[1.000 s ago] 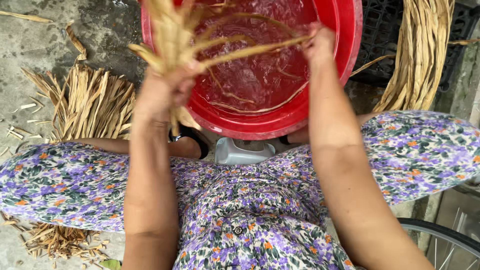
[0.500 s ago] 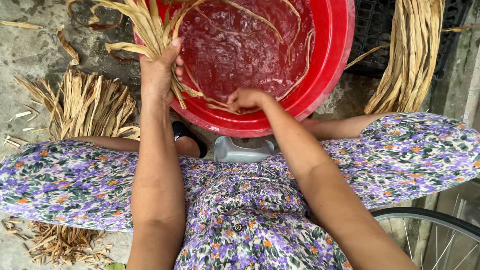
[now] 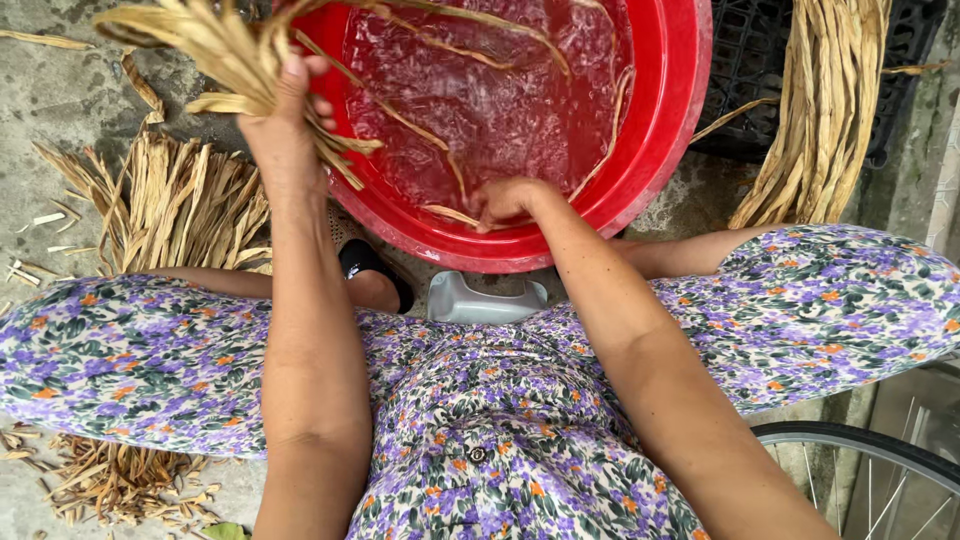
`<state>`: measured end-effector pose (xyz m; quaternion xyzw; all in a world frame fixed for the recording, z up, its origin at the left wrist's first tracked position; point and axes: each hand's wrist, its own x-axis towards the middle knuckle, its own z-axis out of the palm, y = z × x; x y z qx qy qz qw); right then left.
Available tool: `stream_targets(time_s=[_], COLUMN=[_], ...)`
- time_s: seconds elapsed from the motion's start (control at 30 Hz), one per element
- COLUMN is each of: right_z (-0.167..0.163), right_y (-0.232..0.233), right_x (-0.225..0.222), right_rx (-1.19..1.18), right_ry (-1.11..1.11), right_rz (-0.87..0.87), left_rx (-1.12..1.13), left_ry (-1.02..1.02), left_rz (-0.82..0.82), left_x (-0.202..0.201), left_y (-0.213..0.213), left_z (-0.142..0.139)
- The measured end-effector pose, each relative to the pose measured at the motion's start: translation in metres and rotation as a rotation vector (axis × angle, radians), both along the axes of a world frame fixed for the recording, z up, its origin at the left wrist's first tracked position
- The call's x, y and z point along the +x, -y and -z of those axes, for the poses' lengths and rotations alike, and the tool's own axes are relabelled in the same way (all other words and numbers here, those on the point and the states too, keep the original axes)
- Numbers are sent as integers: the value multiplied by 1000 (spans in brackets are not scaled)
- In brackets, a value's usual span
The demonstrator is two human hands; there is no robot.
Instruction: The person sits on a low stool and washes bundles of dried leaf strips in a red basin of water, swishing and turning them by hand. They lift the wetted bundles out, set them on a black plastic crate, and gather and tie the strips into bundles.
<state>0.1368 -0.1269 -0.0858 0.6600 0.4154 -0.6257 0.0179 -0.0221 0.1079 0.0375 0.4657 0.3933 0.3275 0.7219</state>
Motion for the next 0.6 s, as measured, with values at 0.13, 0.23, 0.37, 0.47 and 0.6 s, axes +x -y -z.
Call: stream_targets(time_s=[0.13, 0.23, 0.37, 0.47, 0.6], right_z=[-1, -11, -31, -46, -64], right_y=[3, -6, -29, -36, -33], right_x=[15, 25, 20, 19, 27], right_rx=[-98, -67, 221, 393, 788], right_ry=[34, -10, 45, 187, 434], right_rz=[69, 371, 358, 366, 380], left_rx=[19, 116, 460, 465, 60], left_ry=[-60, -182, -575, -513, -594], left_rz=[75, 284, 620, 712, 739], left_x=[1, 13, 23, 22, 23], left_y=[-4, 25, 59, 67, 65], left_z=[9, 31, 56, 63, 62])
